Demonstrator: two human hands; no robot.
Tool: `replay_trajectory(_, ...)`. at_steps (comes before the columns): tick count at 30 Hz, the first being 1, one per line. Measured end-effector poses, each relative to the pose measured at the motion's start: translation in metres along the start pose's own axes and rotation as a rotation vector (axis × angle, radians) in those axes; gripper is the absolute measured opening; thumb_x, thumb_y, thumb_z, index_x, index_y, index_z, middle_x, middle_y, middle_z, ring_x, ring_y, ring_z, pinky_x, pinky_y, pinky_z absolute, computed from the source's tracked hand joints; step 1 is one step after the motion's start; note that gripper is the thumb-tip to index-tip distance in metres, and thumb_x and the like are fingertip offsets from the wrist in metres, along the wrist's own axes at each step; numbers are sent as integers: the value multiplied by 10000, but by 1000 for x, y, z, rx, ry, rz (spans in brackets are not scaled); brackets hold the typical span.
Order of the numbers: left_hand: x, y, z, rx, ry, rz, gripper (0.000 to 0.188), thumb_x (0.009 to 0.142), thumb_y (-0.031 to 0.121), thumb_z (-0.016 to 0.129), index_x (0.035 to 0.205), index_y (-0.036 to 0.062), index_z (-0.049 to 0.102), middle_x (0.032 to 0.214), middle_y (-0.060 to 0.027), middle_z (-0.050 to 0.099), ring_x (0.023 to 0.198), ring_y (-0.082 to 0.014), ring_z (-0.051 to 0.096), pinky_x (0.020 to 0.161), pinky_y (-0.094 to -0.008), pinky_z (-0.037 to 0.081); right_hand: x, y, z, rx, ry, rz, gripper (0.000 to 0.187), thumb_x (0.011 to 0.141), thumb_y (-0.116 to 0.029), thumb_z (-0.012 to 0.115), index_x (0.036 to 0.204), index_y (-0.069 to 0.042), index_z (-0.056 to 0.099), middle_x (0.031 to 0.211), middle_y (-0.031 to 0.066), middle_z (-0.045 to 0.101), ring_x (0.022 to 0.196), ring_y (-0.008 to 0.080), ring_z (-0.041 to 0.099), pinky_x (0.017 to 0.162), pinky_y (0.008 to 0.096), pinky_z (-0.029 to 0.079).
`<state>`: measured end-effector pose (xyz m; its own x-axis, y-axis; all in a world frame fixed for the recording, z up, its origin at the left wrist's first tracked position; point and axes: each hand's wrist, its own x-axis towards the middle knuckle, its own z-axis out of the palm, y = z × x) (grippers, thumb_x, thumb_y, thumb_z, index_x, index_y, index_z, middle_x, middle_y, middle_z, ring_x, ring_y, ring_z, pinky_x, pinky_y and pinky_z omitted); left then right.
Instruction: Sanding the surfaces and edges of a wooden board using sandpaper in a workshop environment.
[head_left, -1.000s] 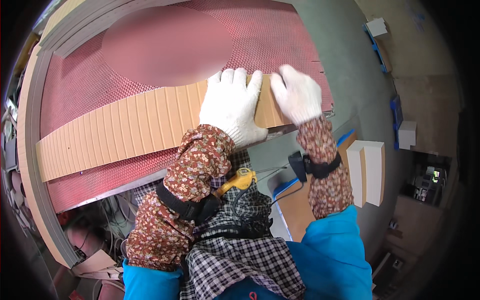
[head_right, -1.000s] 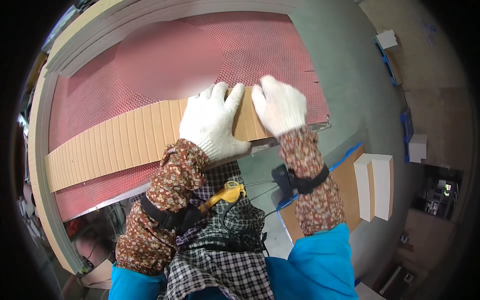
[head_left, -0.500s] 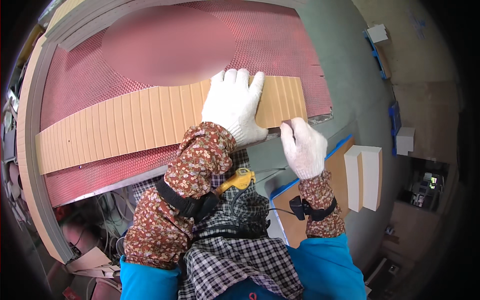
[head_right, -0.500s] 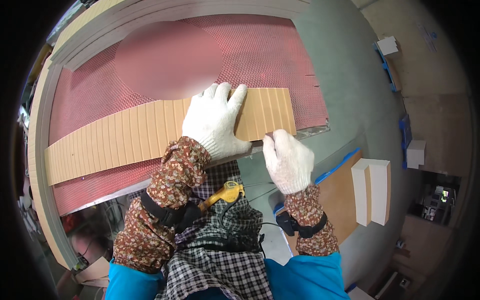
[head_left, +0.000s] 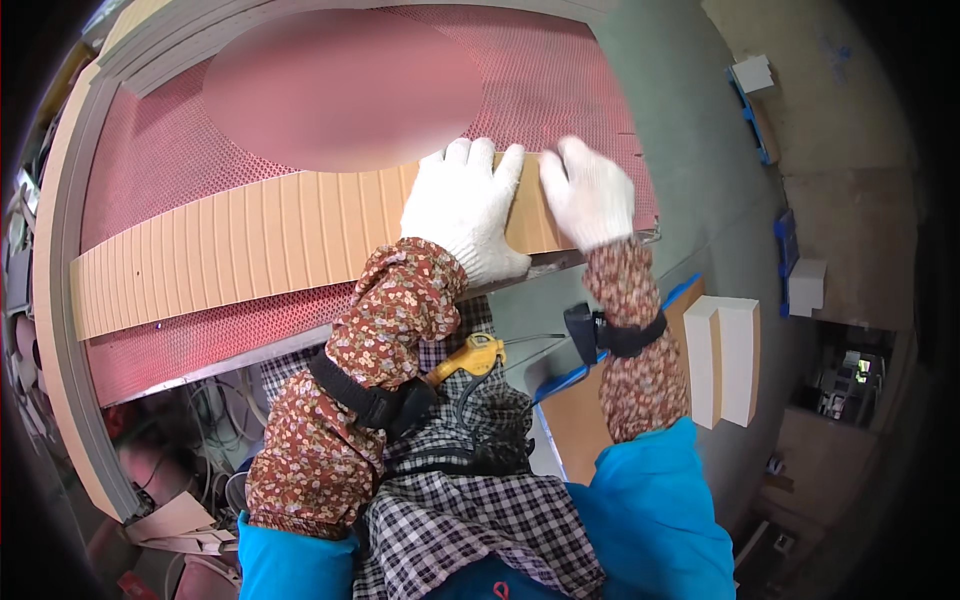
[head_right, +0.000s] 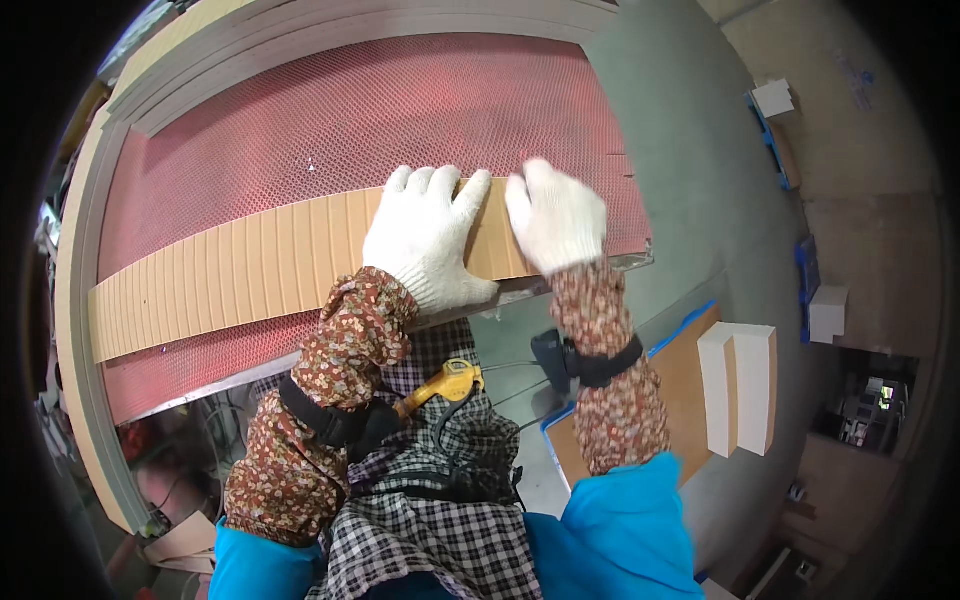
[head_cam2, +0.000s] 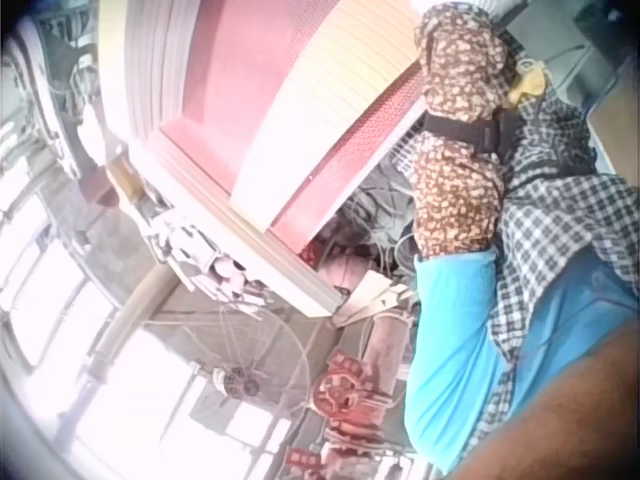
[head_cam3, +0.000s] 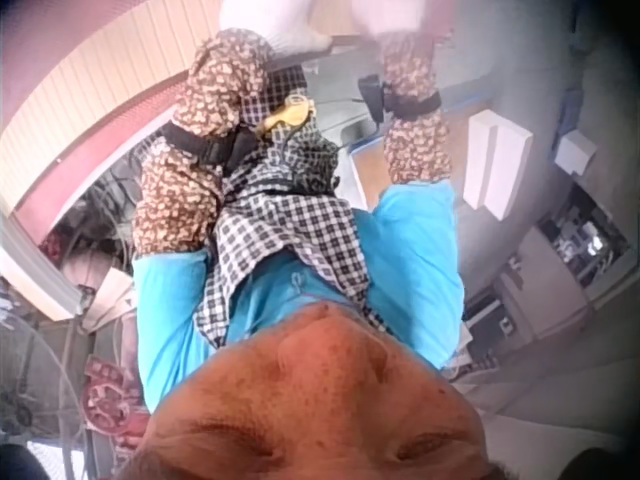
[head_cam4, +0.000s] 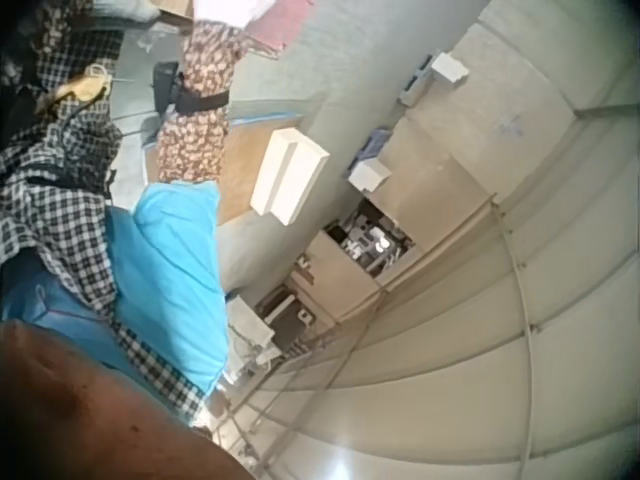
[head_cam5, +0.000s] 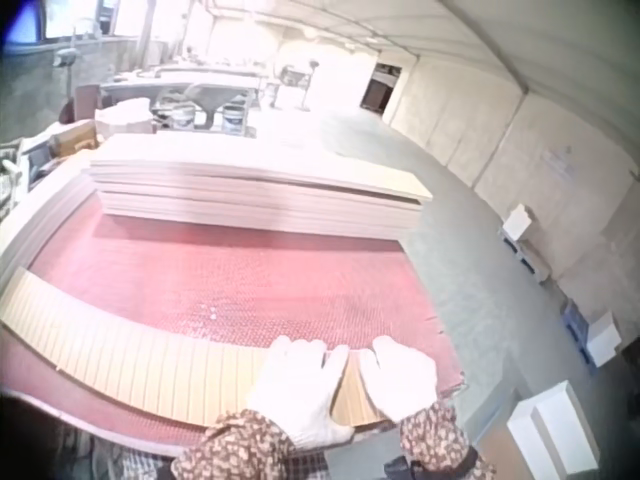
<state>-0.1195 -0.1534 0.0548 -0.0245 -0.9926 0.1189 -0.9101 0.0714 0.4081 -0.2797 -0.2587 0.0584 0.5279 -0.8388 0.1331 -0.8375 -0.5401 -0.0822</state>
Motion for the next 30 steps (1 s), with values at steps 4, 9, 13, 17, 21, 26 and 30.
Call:
replay_trajectory(4,-1,2,-3,-3,-2,-9,1105,625,523,850,1520,-15,490,1329,-217,594,1311,-370,558,1209,-498,350,-69,-1,-8,127,139,-36,203,1022,-277,646,985,-80,678,858,168,738,780,368,741,678,496,581)
replay_trajectory(9,-3,-2,1,0,27,-11,1110,614,528,854,1513,-17,500,1297,-215,606,1295,-369,566,1204,-496,352,-124,-9,-10,157,148,-14,127,978,-191,717,942,-80,666,821,145,721,742,360,725,639,466,568)
replay_trajectory(13,-3,-2,3,27,27,0,1103,633,545,845,1519,-12,497,1294,-208,612,1293,-358,568,1204,-501,346,-129,-17,-10,215,124,33,135,971,-173,730,932,-68,655,842,156,733,734,372,720,638,464,563)
replay_trajectory(17,-4,1,4,46,59,-1,1114,652,569,833,1525,-30,484,1318,-208,614,1306,-353,571,1199,-513,342,-117,-25,-16,239,204,49,149,959,-155,747,904,-62,646,834,159,727,729,378,715,627,460,553)
replay_trajectory(21,-5,-2,10,46,129,-11,1136,666,591,821,1520,-69,465,1337,-214,611,1318,-354,570,1197,-519,338,-115,-26,-12,220,165,13,161,960,-158,747,896,-62,635,810,156,710,713,376,706,623,462,549)
replay_trajectory(26,-4,-4,6,59,19,-52,1134,697,593,804,1512,-110,446,1339,-217,609,1327,-348,566,1207,-519,334,-104,-28,-14,220,133,-21,157,964,-176,739,904,-67,644,812,163,712,726,371,714,630,454,555)
replay_trajectory(30,0,0,5,38,34,-44,1149,684,584,816,1520,-109,440,1346,-216,602,1332,-347,561,1209,-515,336,-62,-21,-17,187,63,-24,203,1006,-258,661,947,-65,681,848,174,740,780,370,741,689,476,579)
